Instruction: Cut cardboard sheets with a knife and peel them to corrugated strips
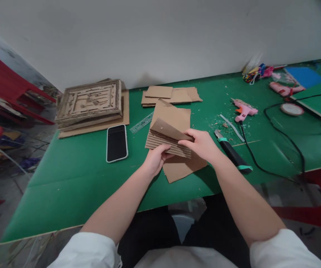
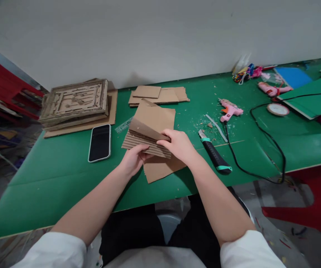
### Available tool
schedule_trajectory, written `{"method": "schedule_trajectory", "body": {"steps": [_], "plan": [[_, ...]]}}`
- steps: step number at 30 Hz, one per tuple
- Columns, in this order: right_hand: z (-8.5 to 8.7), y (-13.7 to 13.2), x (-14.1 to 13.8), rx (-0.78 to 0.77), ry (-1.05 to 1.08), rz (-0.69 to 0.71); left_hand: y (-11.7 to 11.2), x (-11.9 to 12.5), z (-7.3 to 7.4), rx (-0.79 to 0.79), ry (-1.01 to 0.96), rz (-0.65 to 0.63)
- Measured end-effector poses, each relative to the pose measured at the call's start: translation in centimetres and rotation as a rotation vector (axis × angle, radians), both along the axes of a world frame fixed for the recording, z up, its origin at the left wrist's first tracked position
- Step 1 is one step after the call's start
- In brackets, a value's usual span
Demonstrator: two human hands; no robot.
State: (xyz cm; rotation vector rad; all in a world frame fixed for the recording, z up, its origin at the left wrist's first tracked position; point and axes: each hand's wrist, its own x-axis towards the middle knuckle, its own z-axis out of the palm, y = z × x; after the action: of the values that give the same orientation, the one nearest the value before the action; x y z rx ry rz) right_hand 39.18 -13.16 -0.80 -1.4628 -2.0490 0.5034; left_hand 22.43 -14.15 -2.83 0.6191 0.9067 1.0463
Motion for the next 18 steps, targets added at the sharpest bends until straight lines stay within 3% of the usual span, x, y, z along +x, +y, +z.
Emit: {"method": "schedule_trajectory", "body": {"steps": [6,14,18], "plan": [[-1.0,-0.1,-0.8,0.125,-0.168,-0.051,-0.2,0.3,-0.1,-0.009,0.069,-0.049],[0.0,-1.3,-3.3,0.241,-0.129,-0.257,-1.6,1.2,0.2,0.019,0.226,-0.052],[-0.2,-1.6,-3.8,0.23,-0.157,-0.18,-1.8,1.4,0.3,0.077,0.26,-0.073]]}}
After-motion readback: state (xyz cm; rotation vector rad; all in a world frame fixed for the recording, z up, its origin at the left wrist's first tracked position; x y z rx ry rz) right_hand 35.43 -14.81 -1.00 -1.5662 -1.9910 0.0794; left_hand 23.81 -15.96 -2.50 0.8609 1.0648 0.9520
